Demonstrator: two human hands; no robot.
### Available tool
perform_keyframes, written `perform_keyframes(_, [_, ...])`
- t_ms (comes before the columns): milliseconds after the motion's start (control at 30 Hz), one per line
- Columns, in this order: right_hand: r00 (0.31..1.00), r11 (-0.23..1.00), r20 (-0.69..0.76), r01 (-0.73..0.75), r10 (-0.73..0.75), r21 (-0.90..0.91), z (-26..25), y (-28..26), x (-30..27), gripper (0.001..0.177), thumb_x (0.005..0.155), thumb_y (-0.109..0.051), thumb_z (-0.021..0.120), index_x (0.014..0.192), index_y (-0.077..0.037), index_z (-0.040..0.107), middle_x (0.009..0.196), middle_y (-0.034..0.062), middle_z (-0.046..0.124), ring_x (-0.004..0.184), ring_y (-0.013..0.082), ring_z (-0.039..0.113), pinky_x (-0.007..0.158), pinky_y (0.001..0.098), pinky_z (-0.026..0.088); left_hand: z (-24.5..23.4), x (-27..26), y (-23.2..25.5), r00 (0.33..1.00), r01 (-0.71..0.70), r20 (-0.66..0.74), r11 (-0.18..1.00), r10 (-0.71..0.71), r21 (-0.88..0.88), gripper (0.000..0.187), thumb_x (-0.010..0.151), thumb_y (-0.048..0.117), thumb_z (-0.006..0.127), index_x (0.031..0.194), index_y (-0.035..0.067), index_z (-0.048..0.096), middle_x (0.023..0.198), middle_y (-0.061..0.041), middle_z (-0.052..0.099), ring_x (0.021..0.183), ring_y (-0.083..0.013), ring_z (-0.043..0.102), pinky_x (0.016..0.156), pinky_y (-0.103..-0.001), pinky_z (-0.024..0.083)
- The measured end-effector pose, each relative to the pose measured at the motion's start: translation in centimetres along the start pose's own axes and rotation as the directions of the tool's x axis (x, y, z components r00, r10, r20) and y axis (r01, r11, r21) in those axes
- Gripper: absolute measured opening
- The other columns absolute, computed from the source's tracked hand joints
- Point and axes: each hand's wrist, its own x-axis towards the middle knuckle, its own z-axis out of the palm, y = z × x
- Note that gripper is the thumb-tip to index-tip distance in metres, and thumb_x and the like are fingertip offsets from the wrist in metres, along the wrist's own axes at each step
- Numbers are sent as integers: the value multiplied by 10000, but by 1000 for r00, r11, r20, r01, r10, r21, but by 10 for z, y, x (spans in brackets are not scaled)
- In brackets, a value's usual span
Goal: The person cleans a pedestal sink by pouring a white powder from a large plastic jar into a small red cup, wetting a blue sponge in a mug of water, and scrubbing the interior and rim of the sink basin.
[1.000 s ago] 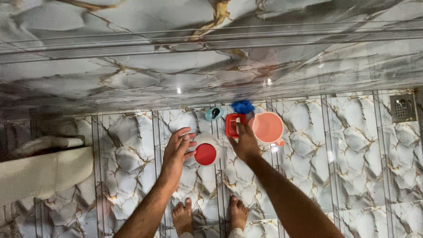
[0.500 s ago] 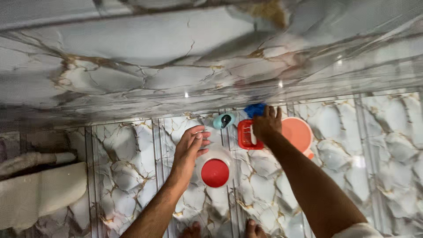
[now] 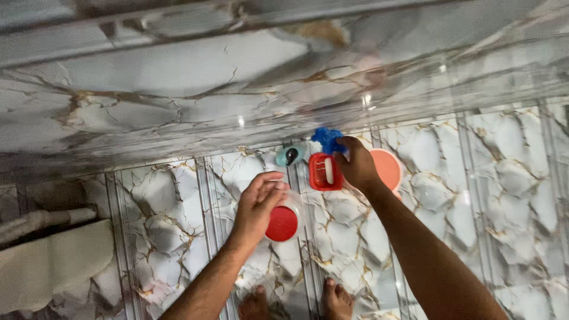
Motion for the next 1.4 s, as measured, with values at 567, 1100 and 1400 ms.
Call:
perform_keyframes(567, [834,755,-288,-212,470,620,-89,25,-137,313,896,-49,744,1203,10,721,1198,153,744,1071,201,695,956,324,560,133,27,-19,976,187,145,964,-161,-186,479,808,-13,735,1272,63,639,1025,-91,697,832,-181,702,675,-310,629])
perform_keyframes(1100, [743,794,-330,-608,582,30,-12,102,-113,349,815,-296,761,917,36,724,792,198,732,744,361,707,717,455,549,129,46,-27,984,88,151,995,-94,43,380,852,-88,661,1222,-4,676,1023,-82,683,845,-160,674,694,-254,610])
perform_keyframes(1400, [776,850,-374,-382,508,362,-179,-126,-170,332,830,-223,711,1059,18,709,752,123,765,653,186,715,634,335,546,196,-55,142,755,-624,287,511,590,591,432,834,183,781,1231,68,655,1171,-158,733,1071,-345,700,914,-449,552])
